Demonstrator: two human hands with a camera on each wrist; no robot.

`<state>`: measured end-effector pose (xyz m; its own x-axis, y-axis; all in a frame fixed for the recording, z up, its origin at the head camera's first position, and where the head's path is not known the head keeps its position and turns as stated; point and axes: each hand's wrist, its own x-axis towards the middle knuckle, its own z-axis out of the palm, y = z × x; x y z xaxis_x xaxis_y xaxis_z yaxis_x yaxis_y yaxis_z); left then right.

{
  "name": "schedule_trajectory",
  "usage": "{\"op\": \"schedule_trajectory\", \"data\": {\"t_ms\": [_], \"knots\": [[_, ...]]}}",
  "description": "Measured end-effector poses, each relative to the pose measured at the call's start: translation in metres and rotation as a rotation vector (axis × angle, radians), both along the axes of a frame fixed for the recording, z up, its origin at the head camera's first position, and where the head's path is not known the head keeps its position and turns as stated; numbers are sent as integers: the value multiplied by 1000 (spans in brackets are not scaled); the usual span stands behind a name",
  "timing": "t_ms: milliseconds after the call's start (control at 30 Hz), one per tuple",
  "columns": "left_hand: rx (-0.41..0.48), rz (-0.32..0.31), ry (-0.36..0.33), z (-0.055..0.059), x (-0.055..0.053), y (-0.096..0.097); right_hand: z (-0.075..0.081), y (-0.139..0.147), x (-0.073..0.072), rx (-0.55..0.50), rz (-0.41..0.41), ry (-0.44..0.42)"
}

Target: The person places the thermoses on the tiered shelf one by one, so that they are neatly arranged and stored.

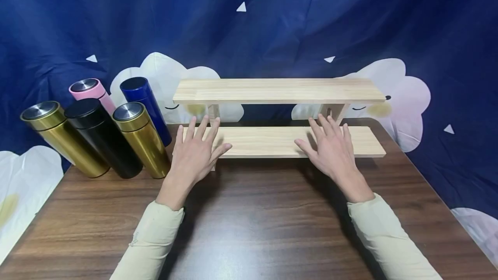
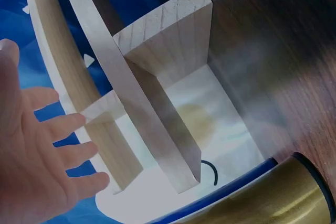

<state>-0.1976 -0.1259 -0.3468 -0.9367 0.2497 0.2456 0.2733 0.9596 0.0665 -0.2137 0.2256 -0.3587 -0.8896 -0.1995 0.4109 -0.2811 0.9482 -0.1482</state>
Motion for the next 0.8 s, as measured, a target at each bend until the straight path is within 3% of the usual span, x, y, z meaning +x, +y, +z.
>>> {"op": "schedule_trajectory", "data": {"t_ms": [233,400,567,800], "knots": [[44,-7,149,-1,0,-6,-1,9,-1,-98,34,76],[94,5,223,-2,1,-9,-2,17,-2,-208,50,64],[204,16,261,-4,2,-12,-1,24,-2,-333,50,26],[394,41,372,-6,6,-20,1,41,-1,-466,23,20]]}}
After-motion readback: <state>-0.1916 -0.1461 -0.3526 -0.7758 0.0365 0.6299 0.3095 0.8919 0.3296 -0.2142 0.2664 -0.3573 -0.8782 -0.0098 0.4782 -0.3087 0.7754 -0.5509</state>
